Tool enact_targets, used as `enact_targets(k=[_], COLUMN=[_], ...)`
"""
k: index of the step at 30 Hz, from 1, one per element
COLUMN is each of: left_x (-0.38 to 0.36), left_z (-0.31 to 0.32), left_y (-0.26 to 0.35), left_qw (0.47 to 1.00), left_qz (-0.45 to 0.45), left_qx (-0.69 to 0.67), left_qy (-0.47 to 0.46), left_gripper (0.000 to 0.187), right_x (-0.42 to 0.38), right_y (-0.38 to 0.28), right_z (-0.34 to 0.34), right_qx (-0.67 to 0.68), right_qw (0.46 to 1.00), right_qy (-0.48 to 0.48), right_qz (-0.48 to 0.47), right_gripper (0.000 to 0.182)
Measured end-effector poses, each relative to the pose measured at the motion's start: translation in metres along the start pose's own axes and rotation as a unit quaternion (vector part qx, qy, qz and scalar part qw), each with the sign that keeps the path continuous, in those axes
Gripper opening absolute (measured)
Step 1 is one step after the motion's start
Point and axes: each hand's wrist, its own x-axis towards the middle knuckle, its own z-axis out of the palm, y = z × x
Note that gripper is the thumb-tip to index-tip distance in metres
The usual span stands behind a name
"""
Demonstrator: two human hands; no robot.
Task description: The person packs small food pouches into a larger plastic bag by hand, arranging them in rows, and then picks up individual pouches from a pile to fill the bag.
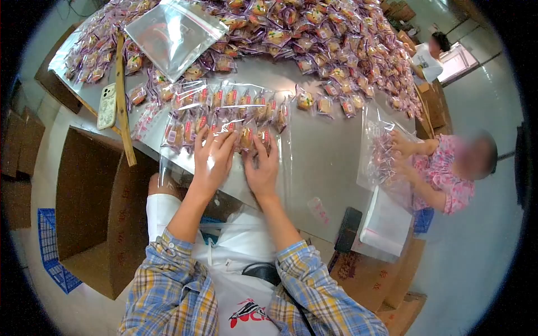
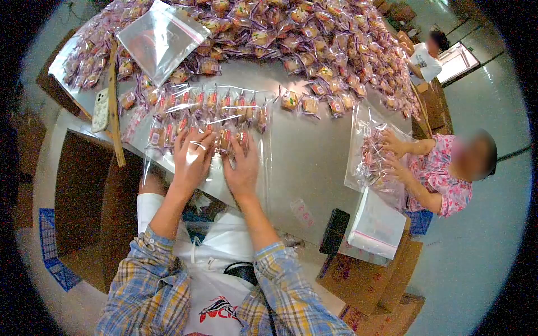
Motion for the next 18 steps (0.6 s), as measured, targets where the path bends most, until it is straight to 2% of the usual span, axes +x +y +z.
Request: enact_targets(k=[3, 7, 9, 10, 13, 16, 18], left_x=[-0.004, 0.002, 0.000, -0.004, -0.001, -0.007, -0.011], left_z=[0.002, 0.004, 0.003, 0.006, 0.009, 0.017, 0.027], left_y=[-0.004, 0.010, 0.015, 0.008, 0.015, 0.019, 0.024], left_qw=[0.999, 0.999, 0.999, 0.997, 0.999, 1.000, 0.998], left_qz=[0.007, 0.026, 0.036, 0.023, 0.017, -0.004, -0.039], left_qx=[0.013, 0.010, -0.001, -0.027, -0.038, 0.020, 0.036], left_qy=[-0.046, -0.026, -0.023, -0.068, -0.019, -0.006, -0.014], left_gripper=[0.044, 0.040, 0.040, 0.040, 0.036, 0.030, 0.031], right_x=[0.002, 0.002, 0.000, -0.001, -0.005, -0.004, -0.007], right_y=[0.002, -0.002, -0.002, -0.001, 0.012, 0.019, 0.017], right_z=[0.002, 0.000, 0.001, 0.002, 0.011, 0.009, 0.006], right_qx=[-0.033, -0.053, 0.003, 0.031, 0.148, 0.036, -0.009], right_qw=[0.999, 0.997, 1.000, 0.999, 0.987, 0.999, 0.999], right_qy=[0.002, -0.008, 0.012, 0.022, 0.028, 0.030, -0.005], right_qz=[-0.029, -0.048, -0.028, -0.019, 0.050, 0.001, 0.037], right_gripper=[0.066, 0.072, 0.075, 0.077, 0.074, 0.066, 0.060])
